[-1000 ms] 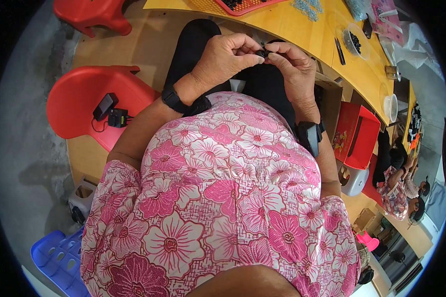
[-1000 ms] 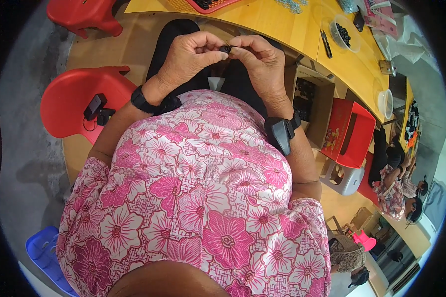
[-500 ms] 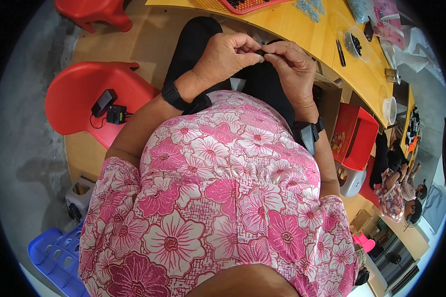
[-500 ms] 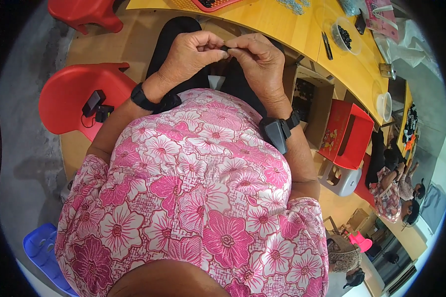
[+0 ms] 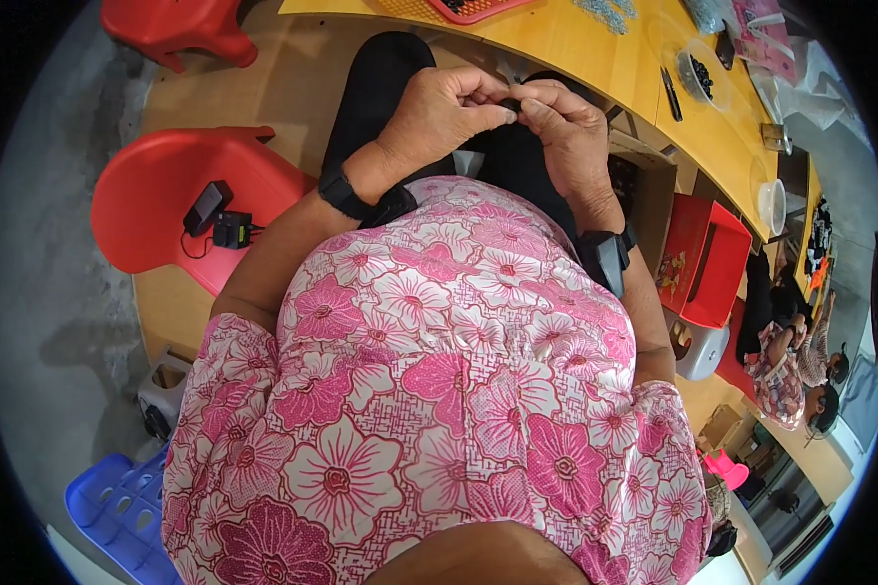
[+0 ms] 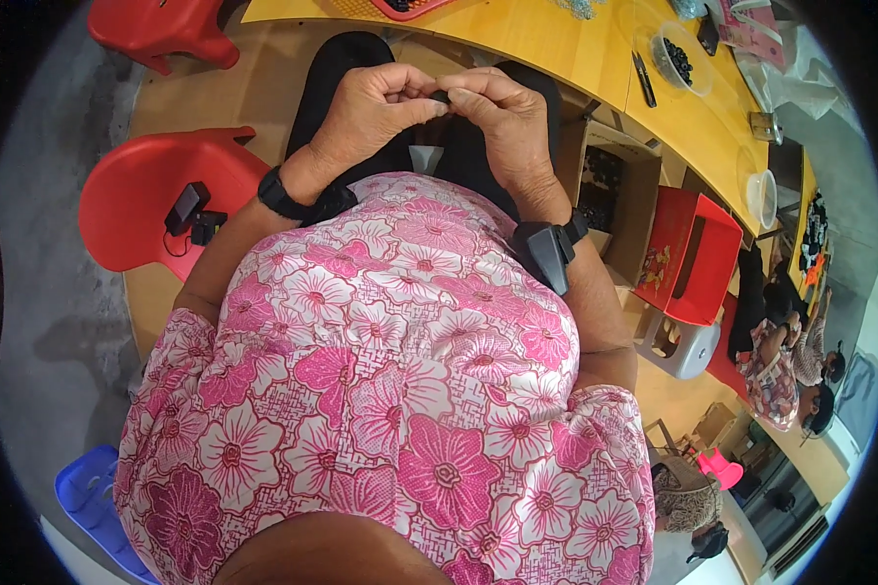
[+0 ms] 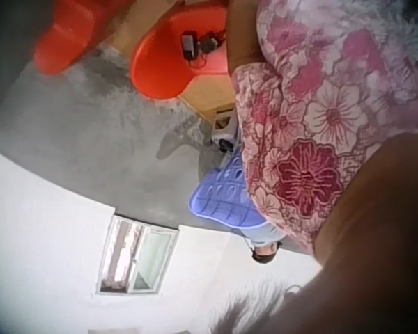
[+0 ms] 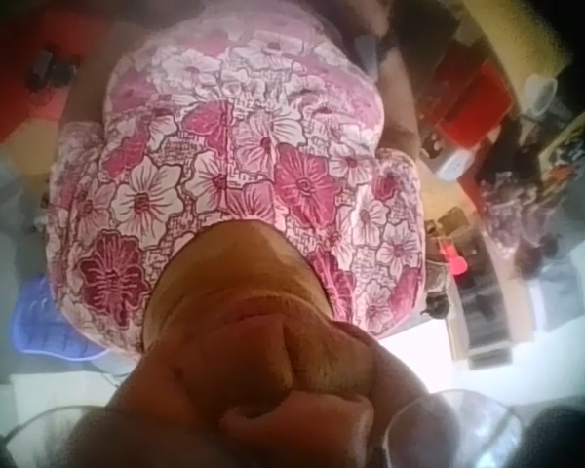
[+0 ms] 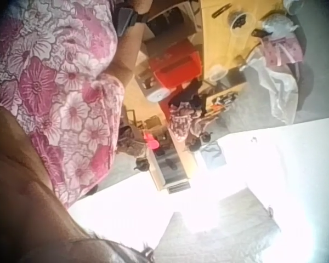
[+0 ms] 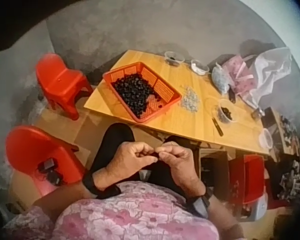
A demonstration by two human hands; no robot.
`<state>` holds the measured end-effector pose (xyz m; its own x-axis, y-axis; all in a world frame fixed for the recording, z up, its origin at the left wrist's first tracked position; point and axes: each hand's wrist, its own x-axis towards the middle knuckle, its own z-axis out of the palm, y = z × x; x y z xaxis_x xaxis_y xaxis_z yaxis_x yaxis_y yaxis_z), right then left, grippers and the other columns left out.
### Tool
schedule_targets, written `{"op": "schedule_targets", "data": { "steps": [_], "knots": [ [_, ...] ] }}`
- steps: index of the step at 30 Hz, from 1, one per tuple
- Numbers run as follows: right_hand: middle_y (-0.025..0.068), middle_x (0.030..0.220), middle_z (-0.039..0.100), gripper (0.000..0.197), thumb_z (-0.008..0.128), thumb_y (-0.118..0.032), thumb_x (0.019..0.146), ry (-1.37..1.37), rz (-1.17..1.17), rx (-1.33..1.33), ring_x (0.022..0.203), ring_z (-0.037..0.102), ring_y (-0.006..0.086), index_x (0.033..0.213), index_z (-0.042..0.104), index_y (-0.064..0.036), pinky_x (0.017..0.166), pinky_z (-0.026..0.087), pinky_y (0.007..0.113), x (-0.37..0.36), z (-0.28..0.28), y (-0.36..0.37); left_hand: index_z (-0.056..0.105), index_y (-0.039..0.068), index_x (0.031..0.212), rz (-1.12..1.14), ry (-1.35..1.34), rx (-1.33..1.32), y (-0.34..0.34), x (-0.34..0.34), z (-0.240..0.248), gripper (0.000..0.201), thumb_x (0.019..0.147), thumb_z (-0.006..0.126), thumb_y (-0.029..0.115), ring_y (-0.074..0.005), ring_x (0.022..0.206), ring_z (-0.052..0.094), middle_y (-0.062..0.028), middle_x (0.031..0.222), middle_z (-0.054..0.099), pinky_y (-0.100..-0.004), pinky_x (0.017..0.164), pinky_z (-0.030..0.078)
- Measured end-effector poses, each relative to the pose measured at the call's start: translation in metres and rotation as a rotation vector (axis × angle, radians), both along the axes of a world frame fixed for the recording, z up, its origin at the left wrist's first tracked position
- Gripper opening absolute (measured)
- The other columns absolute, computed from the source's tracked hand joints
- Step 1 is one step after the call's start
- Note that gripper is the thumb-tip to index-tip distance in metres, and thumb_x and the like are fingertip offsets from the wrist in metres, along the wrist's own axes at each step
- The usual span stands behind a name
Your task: The person assembles small black plastic components by hand at a workbench.
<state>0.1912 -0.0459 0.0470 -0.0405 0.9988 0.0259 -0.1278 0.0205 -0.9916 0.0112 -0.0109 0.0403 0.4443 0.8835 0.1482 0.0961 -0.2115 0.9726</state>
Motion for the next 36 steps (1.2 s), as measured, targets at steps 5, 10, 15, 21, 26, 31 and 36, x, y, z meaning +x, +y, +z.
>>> {"op": "schedule_targets", "data": {
  "steps": [5,10,15,21,26,31,36],
  "knots": [
    [0.0051,0.089,0.064,0.017,0.061,0.001,0.084,0.225,0.014,-0.185,0.078,0.060,0.0118,0.101,0.067,0.0013,0.076,0.051,0.024,-0.001,0.000,0.001,0.065,-0.001,0.090,0.005,-0.018,-0.018,0.000,0.000,-0.001,0.016,0.078,0.072,0.008,-0.0011,0.065,0.053,0.0026,0.072,0.061,-0.0169,0.057,0.045],
    [0.0065,0.088,0.065,0.014,0.061,-0.002,0.086,0.195,0.026,-0.269,0.074,0.062,0.0136,0.099,0.065,0.0011,0.072,0.054,0.027,0.003,-0.002,0.002,0.065,-0.001,0.090,0.018,-0.025,-0.014,-0.001,0.001,-0.001,0.015,0.078,0.071,0.007,-0.0014,0.066,0.054,0.0019,0.074,0.062,-0.0171,0.059,0.046],
    [0.0068,0.086,0.065,0.015,0.061,-0.005,0.087,0.330,0.081,-0.286,0.073,0.062,0.0143,0.100,0.064,0.0023,0.073,0.055,0.028,0.006,-0.008,0.002,0.066,-0.001,0.090,0.005,-0.027,-0.020,0.000,0.001,-0.002,0.015,0.078,0.071,0.007,-0.0020,0.067,0.056,0.0009,0.074,0.064,-0.0174,0.060,0.047],
    [0.0070,0.083,0.064,0.016,0.059,-0.007,0.089,0.362,0.117,-0.330,0.071,0.062,0.0141,0.101,0.063,0.0029,0.071,0.056,0.029,0.008,-0.009,0.002,0.068,0.000,0.088,0.010,-0.026,-0.004,0.000,0.001,-0.005,0.014,0.077,0.071,0.007,-0.0052,0.065,0.061,-0.0025,0.072,0.066,-0.0192,0.059,0.050],
    [0.0065,0.083,0.063,0.015,0.058,-0.008,0.089,0.313,0.115,-0.344,0.071,0.062,0.0135,0.099,0.062,0.0021,0.070,0.056,0.029,0.007,-0.006,0.004,0.067,0.000,0.088,0.020,-0.012,0.003,-0.001,0.003,-0.006,0.014,0.077,0.071,0.007,-0.0058,0.065,0.061,-0.0037,0.073,0.067,-0.0197,0.059,0.050],
    [0.0060,0.080,0.062,0.020,0.061,-0.016,0.089,0.316,0.135,-0.367,0.070,0.062,0.0136,0.098,0.060,0.0016,0.070,0.056,0.030,0.006,-0.006,0.004,0.068,0.000,0.089,0.052,-0.080,-0.011,0.000,0.004,-0.008,0.014,0.077,0.070,0.007,-0.0061,0.065,0.062,-0.0044,0.074,0.067,-0.0204,0.060,0.050],
    [0.0063,0.080,0.062,0.027,0.060,-0.024,0.090,0.276,0.205,-0.373,0.070,0.062,0.0135,0.096,0.061,0.0023,0.070,0.056,0.031,0.005,-0.003,0.005,0.070,0.003,0.088,0.082,-0.022,0.079,0.000,0.003,-0.007,0.013,0.076,0.070,0.007,-0.0062,0.062,0.059,-0.0035,0.071,0.066,-0.0206,0.057,0.048]
  ]
}}
